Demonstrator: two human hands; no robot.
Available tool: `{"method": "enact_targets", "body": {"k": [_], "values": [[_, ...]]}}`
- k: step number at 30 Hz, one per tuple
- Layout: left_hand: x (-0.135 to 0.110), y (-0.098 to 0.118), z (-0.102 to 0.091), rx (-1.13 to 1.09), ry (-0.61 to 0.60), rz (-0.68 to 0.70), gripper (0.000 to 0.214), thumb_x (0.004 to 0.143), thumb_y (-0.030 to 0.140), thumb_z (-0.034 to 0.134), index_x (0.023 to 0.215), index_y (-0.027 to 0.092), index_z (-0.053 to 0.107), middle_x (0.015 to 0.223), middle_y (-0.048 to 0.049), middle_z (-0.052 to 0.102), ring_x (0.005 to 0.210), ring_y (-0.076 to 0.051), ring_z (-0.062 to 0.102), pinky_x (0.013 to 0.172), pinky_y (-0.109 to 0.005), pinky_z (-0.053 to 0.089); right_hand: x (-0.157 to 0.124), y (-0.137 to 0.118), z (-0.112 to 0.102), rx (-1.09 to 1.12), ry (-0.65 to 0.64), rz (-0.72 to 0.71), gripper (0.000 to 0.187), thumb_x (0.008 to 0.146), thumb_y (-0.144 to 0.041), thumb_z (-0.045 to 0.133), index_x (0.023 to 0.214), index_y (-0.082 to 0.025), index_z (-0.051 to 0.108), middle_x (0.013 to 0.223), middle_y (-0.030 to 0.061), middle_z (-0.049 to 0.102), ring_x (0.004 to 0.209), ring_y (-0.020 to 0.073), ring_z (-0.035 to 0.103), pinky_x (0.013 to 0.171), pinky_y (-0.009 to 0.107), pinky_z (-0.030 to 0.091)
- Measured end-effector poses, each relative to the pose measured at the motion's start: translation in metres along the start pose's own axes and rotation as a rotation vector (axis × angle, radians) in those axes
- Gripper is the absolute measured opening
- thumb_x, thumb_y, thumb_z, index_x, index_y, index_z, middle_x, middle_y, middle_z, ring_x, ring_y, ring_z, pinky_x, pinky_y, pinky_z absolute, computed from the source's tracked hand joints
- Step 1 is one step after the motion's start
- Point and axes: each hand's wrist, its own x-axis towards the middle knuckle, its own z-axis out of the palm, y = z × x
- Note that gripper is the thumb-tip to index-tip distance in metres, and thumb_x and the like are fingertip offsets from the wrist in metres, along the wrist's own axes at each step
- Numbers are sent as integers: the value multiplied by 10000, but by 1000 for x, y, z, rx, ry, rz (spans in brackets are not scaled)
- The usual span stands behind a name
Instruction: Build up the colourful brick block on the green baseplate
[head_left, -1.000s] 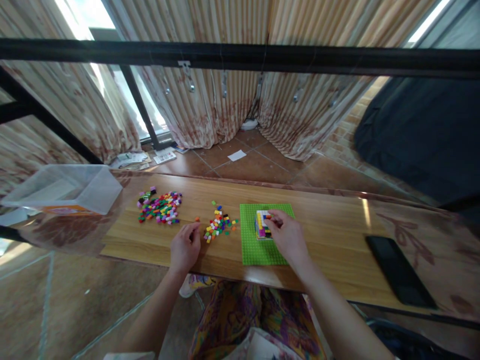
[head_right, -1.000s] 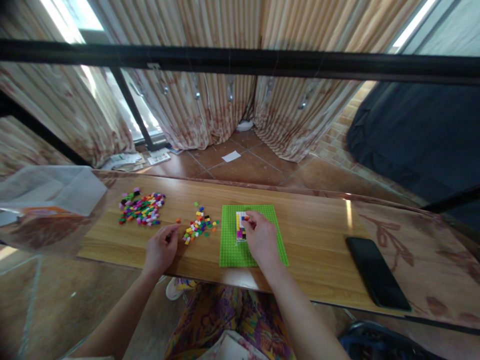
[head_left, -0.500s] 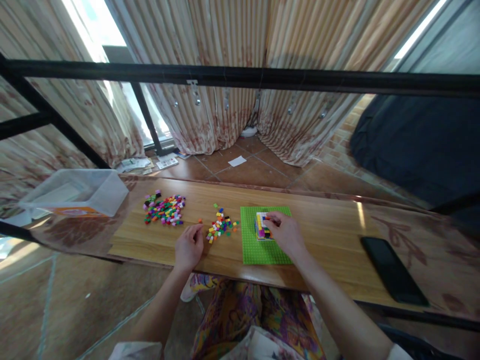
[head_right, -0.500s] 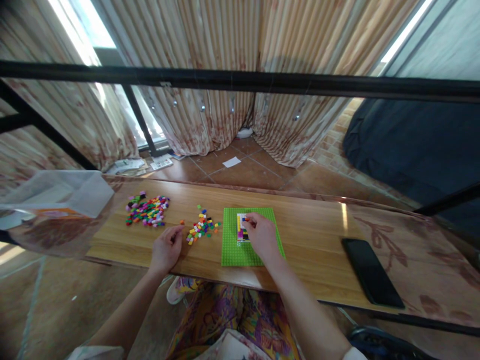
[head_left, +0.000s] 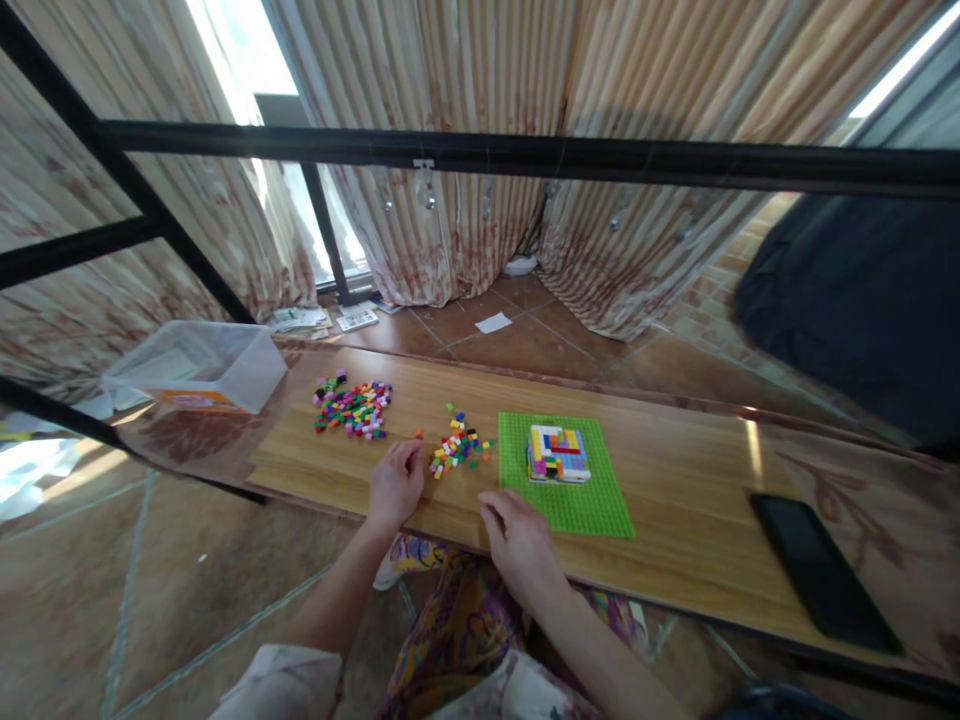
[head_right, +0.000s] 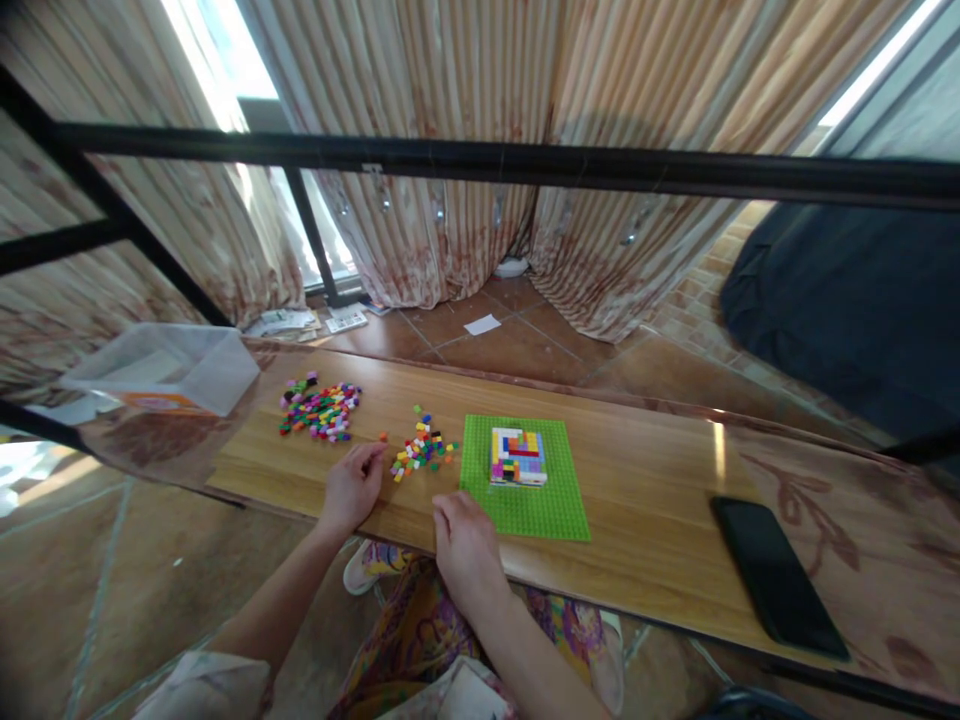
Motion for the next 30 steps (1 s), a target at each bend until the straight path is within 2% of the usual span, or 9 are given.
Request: {"method": "enact_targets", "body": {"k": [6,11,19,24,30], "values": [[0,0,1,-20,-11,-12,247,859,189,443,967,184,664,934,-80,705,885,-207,659,812,-337,522,28,10,16,-203,47,68,241,916,-166,431,1011,-168,652,951,89,652,887,202,619,818,316,466],[-1,0,2,-31,-12,-28,250,866,188,438,978,184,662,970,-86,701,925,-214,654,843,-347,518,47,9,26,-275,-25,45,229,915,-166,449,1035,-168,644,996,96,637,916,211,603,835,322,456],[0,-1,2,-22,-21,-22,251,869,182,438,984,175,660,965,-90,701,914,-218,655,827,-345,516,59,7,33,-374,-132,39,208,918,-129,452,871,-181,648,933,87,625,875,192,593,779,289,441],[1,-2,1,-5,-19,-9,250,873,200,436,978,177,662,950,-84,705,893,-209,658,811,-330,515,43,2,21,-222,-95,18,194,903,-133,468,835,-177,644,852,59,627,820,169,597,755,267,433],[2,-6,2,-6,-15,1,268,878,244,430,974,167,668,958,-96,710,895,-224,665,810,-345,520,20,8,-20,89,72,128,167,859,-200,512,887,-192,676,831,32,672,754,151,624,705,262,455]]}}
